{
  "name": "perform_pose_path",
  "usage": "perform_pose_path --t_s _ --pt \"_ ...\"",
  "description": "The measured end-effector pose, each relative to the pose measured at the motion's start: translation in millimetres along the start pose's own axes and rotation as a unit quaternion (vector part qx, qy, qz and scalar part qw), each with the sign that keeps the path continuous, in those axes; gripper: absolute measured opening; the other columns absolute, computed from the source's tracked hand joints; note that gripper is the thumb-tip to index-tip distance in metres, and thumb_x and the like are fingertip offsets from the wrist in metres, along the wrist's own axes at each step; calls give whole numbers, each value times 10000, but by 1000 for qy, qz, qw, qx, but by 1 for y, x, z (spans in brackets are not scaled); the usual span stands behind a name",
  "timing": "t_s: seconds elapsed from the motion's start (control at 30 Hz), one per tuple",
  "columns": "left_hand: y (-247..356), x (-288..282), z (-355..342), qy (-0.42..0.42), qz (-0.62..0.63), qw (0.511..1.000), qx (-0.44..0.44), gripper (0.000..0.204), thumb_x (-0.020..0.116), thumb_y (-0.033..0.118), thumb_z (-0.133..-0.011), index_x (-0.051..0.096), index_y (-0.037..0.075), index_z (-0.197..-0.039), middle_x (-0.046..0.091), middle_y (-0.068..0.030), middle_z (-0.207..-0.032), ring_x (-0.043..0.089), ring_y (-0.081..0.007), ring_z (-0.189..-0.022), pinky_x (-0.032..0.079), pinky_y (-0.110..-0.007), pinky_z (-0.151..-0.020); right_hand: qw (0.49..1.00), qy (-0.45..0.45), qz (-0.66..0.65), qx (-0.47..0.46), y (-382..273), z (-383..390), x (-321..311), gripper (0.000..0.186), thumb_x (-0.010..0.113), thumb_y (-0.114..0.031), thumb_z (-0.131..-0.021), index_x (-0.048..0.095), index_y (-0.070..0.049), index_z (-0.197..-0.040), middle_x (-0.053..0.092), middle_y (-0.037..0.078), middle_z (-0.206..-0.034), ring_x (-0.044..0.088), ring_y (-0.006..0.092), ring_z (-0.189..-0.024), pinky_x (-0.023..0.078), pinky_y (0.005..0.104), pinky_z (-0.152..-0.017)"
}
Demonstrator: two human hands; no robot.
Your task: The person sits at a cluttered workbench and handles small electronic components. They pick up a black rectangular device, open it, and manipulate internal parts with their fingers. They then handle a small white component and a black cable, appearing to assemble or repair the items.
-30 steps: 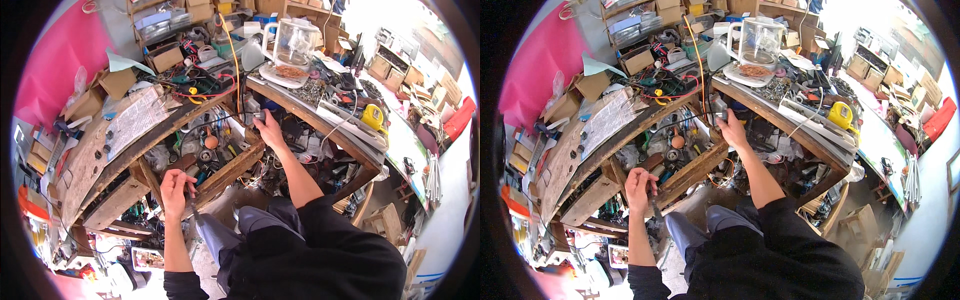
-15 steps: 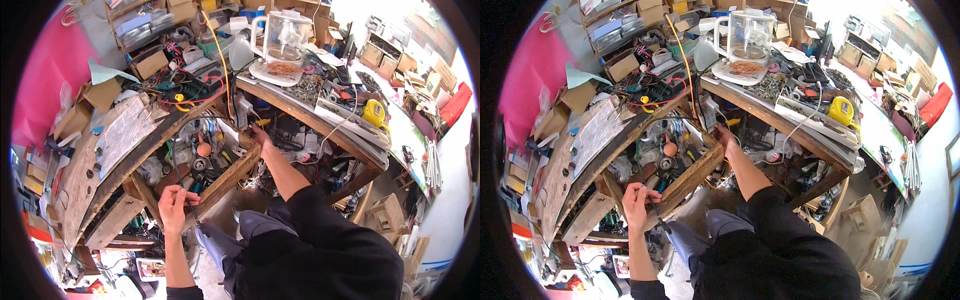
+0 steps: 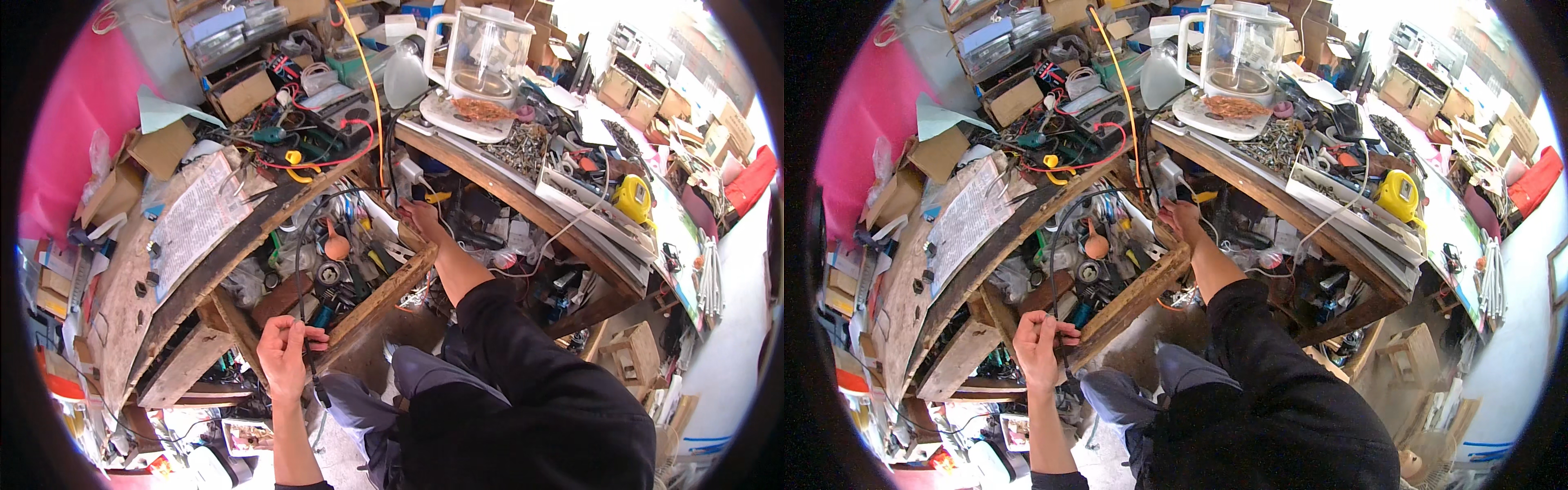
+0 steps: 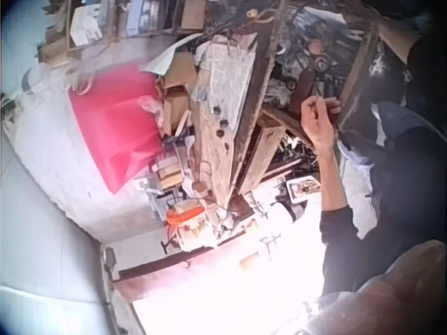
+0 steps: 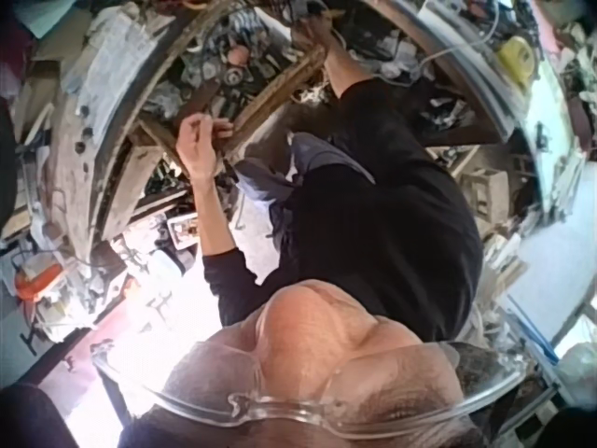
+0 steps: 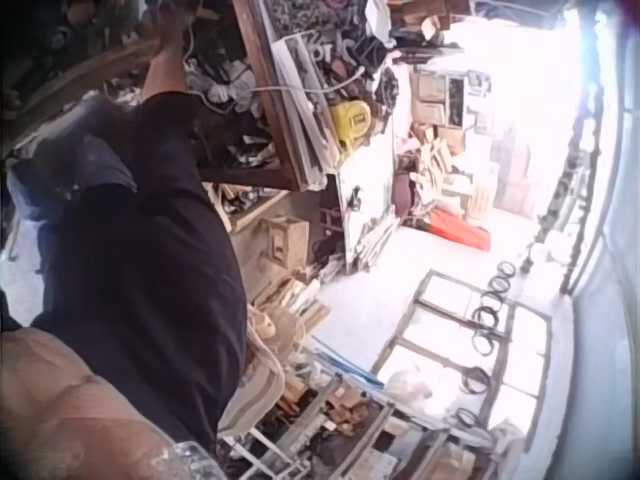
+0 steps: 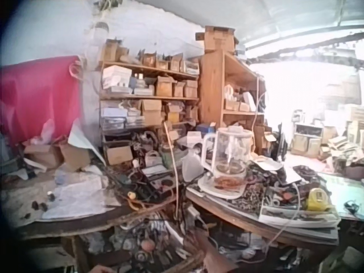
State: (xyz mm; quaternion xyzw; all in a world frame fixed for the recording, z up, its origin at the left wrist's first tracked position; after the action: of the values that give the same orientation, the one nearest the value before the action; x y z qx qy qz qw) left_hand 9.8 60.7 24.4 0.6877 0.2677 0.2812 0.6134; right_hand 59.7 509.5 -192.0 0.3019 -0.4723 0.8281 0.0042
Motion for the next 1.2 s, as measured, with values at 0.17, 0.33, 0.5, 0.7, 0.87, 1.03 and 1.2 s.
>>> perform_pose_path --t_s 0.17,0.33,0.5,0.7,0.87,1.03,1.2 --pt "2 0 0 8 -7 1000 0 125 527 133 -1070 513 9 -1071 726 -172 -851 709 -206 -715 602 -312 -631 1000 -21 20 2 -2 0 6 664 672 32 -945 301 107 -1490 616 274 -1285 703 371 -1044 673 442 -850" --pt "2 0 0 10 4 1000 -4 122 532 120 -1066 509 -1 -1071 726 -179 -856 711 -212 -723 605 -316 -636 999 -24 47 -12 -12 10 13 567 660 37 -947 356 146 -1413 647 265 -1231 728 354 -954 682 437 -807" --pt "1 -2 1 14 3 1000 -12 122 536 99 -1062 506 -18 -1075 727 -188 -866 715 -221 -747 612 -328 -655 995 -9 91 -37 -19 26 25 332 696 -1 -929 503 151 -1153 706 232 -1104 747 316 -819 678 414 -734" --pt "4 0 1 21 -1 1000 -15 132 542 112 -1062 509 -16 -1076 728 -184 -870 713 -217 -751 611 -326 -660 996 13 67 -49 -23 19 26 223 734 -20 -898 570 96 -995 736 196 -964 747 267 -723 649 372 -590" --pt "2 -4 5 29 3 999 -21 146 553 121 -1058 513 -18 -1075 730 -182 -871 714 -212 -762 610 -324 -665 991 15 126 -35 -31 25 35 163 748 -26 -882 647 90 -937 711 171 -793 720 248 -648 619 358 -511" --pt "5 3 1 18 6 1000 -23 146 558 119 -1056 517 -21 -1073 730 -184 -872 715 -208 -765 609 -320 -665 995 20 98 -13 -35 16 19 141 738 -56 -910 706 79 -935 672 151 -681 617 208 -496 514 338 -415" --pt "4 -1 3 31 -5 999 -31 136 553 104 -1055 519 -26 -1072 730 -187 -866 714 -206 -756 609 -316 -663 971 4 230 -69 -55 47 39 338 823 -185 -863 650 17 -654 597 89 -548 498 160 -429 313 352 -430"
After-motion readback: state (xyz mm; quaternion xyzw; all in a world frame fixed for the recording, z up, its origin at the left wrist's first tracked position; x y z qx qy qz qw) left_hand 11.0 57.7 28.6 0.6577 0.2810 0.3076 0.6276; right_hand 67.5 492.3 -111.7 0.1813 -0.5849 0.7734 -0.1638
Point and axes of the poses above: each hand's wrist, its own z-axis away from the middle knuckle, its own x-axis out of the palm, y = z × x, the point moved 5 cm from there along -z, towards the middle knuckle
